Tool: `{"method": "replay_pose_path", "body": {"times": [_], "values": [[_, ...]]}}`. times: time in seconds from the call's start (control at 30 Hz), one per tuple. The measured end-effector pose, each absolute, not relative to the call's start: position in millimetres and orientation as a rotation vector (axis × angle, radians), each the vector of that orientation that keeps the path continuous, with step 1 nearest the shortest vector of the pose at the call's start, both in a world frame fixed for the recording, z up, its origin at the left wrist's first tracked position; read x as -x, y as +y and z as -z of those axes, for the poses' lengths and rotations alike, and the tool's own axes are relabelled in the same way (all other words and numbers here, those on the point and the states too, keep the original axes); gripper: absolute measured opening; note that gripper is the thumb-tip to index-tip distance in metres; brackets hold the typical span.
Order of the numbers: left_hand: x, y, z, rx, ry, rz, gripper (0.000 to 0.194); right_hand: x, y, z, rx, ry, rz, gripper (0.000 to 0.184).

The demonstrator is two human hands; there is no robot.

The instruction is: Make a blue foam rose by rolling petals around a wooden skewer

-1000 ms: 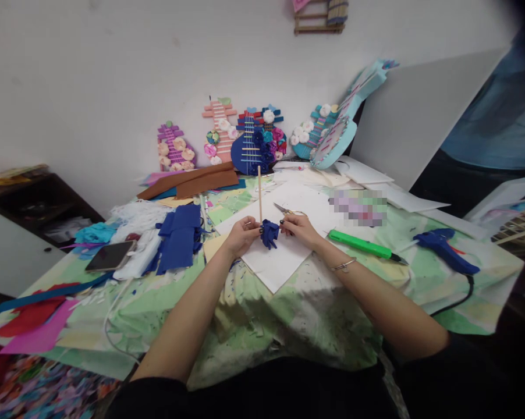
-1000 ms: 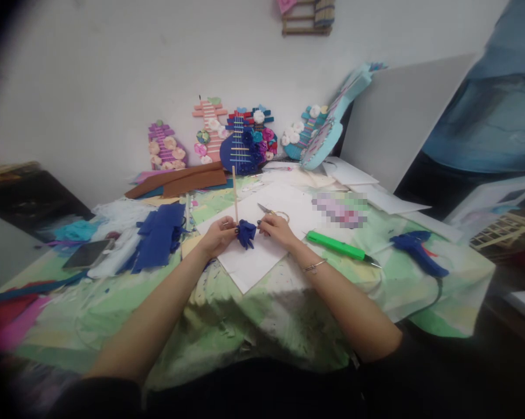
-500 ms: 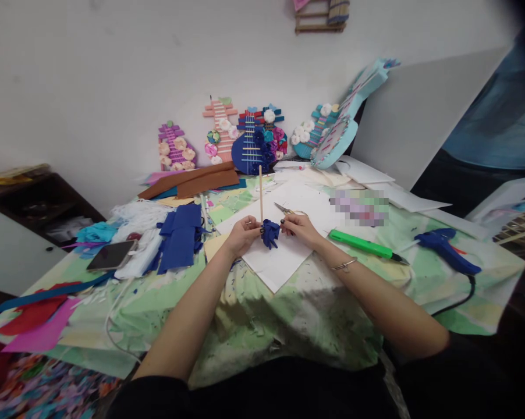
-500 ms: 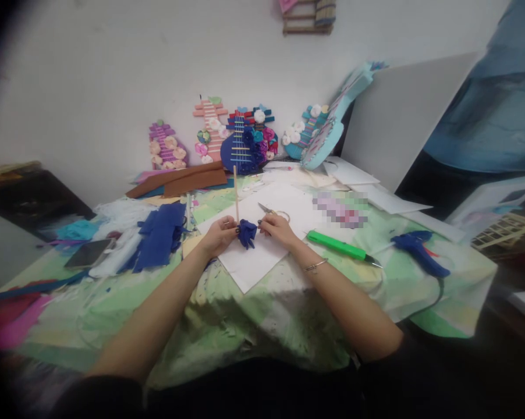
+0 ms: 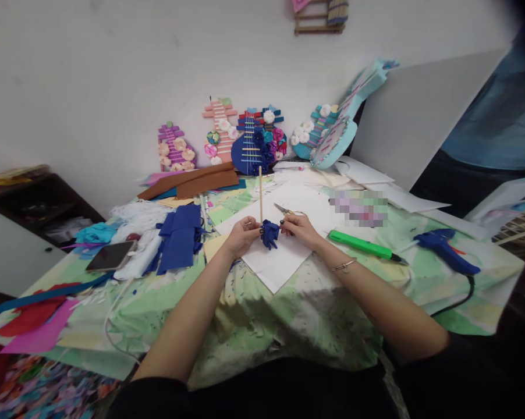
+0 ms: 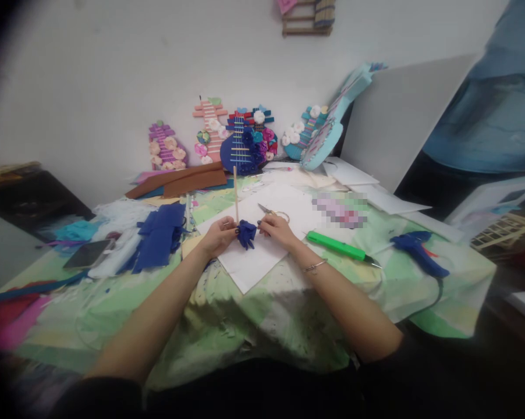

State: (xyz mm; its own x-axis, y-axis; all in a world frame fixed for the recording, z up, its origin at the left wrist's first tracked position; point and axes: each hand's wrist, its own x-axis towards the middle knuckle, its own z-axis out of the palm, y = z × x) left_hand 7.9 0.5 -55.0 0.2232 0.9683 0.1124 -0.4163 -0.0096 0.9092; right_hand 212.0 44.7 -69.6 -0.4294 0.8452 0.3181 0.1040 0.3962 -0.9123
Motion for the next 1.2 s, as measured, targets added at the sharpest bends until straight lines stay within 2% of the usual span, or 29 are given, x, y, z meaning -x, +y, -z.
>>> {"method": "replay_pose_path", "body": {"times": [1.2], "values": [[-7.3, 1.5, 56.5, -1.014, 0.703, -1.260, 0.042, -211.5, 44.6, 69.6, 0.830, -1.854, -1.030, 0.026]]}}
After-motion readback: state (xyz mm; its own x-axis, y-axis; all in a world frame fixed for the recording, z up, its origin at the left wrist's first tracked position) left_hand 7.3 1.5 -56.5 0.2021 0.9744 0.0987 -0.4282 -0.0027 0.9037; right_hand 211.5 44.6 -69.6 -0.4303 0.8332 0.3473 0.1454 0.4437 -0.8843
